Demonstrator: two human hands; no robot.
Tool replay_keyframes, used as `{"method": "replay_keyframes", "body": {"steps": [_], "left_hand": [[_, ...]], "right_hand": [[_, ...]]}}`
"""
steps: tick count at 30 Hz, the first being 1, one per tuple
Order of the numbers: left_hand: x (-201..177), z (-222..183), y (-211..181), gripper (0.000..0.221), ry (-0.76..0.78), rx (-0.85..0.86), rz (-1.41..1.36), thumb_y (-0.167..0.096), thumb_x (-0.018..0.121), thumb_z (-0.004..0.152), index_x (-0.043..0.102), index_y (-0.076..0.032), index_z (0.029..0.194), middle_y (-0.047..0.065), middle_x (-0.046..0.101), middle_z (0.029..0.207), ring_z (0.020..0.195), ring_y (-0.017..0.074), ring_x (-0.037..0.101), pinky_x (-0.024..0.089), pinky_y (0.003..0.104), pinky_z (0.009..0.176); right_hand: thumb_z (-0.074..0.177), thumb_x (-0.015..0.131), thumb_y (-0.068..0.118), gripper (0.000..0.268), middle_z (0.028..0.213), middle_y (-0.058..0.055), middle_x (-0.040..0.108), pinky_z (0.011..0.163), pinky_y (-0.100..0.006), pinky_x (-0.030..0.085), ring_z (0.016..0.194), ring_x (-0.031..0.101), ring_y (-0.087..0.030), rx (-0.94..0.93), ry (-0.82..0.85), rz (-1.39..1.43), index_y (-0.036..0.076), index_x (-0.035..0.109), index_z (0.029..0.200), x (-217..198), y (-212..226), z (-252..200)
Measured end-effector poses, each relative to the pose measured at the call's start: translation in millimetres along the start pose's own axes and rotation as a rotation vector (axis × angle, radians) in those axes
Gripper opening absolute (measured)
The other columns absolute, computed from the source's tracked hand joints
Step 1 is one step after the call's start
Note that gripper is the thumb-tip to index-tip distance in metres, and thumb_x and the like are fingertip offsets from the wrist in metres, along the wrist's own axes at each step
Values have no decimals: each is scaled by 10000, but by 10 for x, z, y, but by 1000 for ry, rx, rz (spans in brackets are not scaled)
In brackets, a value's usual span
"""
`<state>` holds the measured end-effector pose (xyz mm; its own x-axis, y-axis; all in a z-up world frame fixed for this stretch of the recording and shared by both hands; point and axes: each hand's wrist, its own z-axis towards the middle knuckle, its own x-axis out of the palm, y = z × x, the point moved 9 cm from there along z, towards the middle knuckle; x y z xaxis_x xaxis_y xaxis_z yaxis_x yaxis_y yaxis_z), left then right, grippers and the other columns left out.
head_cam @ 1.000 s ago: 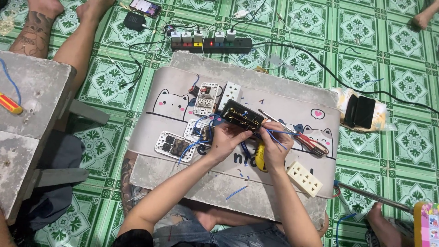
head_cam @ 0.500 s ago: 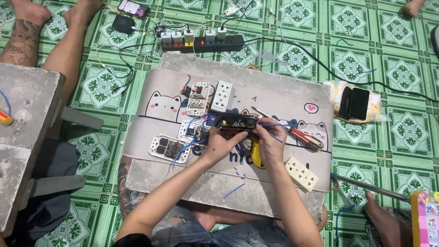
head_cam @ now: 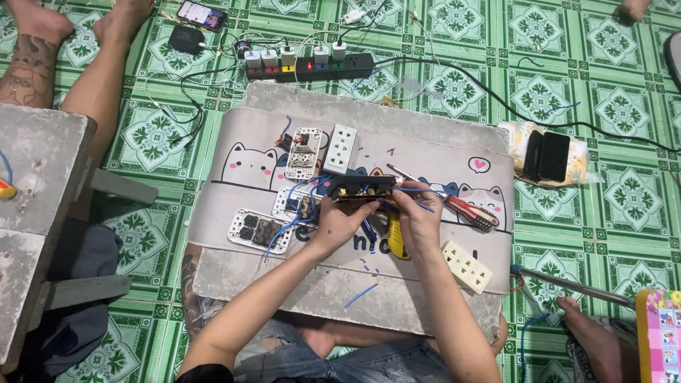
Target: The person sits on the floor and uses a utility knife to strip the insulation from blue wires. They then insert the wires into the terminals of a white electrical outlet and tighten the screws with a screwdriver to secure the connections.
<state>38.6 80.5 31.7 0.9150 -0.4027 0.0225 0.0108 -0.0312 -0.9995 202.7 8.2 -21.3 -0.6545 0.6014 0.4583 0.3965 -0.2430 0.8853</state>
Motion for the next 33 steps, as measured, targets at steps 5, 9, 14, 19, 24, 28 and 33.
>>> {"method": "replay_keyframes", "body": {"steps": [5, 9, 14, 19, 24, 28, 33], "left_hand": [[5, -55, -93, 201, 12, 40, 69, -237, 829, 860, 804, -73, 747, 92, 775, 699, 712, 177, 769, 588, 274, 673], [-6, -56, -123, 165, -1, 63, 39, -200, 834, 867, 807, -67, 773, 98, 771, 692, 704, 149, 762, 592, 259, 668], [-21, 21, 6, 187, 9, 114, -89, -122, 845, 830, 760, 16, 924, 174, 776, 852, 826, 236, 767, 617, 337, 704], [-28, 13, 189, 390, -21, 255, -136, -30, 896, 758, 734, 25, 1108, 208, 771, 983, 898, 246, 745, 622, 360, 683], [22, -11, 159, 662, 107, 218, -168, 88, 725, 855, 449, 20, 1453, 262, 655, 1264, 1096, 342, 703, 618, 414, 890], [44, -50, -94, 646, 126, 190, -67, 76, 709, 860, 458, -19, 1448, 240, 664, 1245, 1016, 311, 733, 643, 371, 828], [5, -99, -171, 714, 169, 92, 103, 17, 713, 849, 376, 31, 1479, 375, 515, 1332, 1016, 375, 723, 649, 418, 823]], "right_hand": [[818, 809, -58, 214, 950, -92, 747, 768, -262, 607, 876, 714, -151, -77, 32, -63, 14, 718, 997, -30, -14, 34], [823, 798, -80, 179, 943, -146, 731, 720, -334, 637, 858, 720, -193, -161, 71, -162, -24, 729, 978, 53, 103, 25], [829, 797, -84, 154, 928, -127, 743, 709, -323, 649, 838, 728, -182, -198, 45, -176, -35, 729, 958, 59, 127, 16], [828, 794, -69, 161, 887, -100, 757, 693, -303, 643, 804, 743, -180, -193, -10, -118, -3, 740, 965, -158, -68, 143], [867, 781, -21, 154, 899, -73, 732, 730, -286, 652, 811, 764, -215, -211, -112, 108, 31, 689, 978, -477, -48, 325], [864, 796, -30, 161, 880, -90, 714, 733, -320, 670, 782, 773, -255, -206, -147, 169, 15, 695, 981, -534, -53, 376], [862, 784, -48, 160, 850, -113, 726, 693, -292, 659, 729, 776, -256, -149, -165, 145, -6, 689, 984, -521, -96, 337]]}}
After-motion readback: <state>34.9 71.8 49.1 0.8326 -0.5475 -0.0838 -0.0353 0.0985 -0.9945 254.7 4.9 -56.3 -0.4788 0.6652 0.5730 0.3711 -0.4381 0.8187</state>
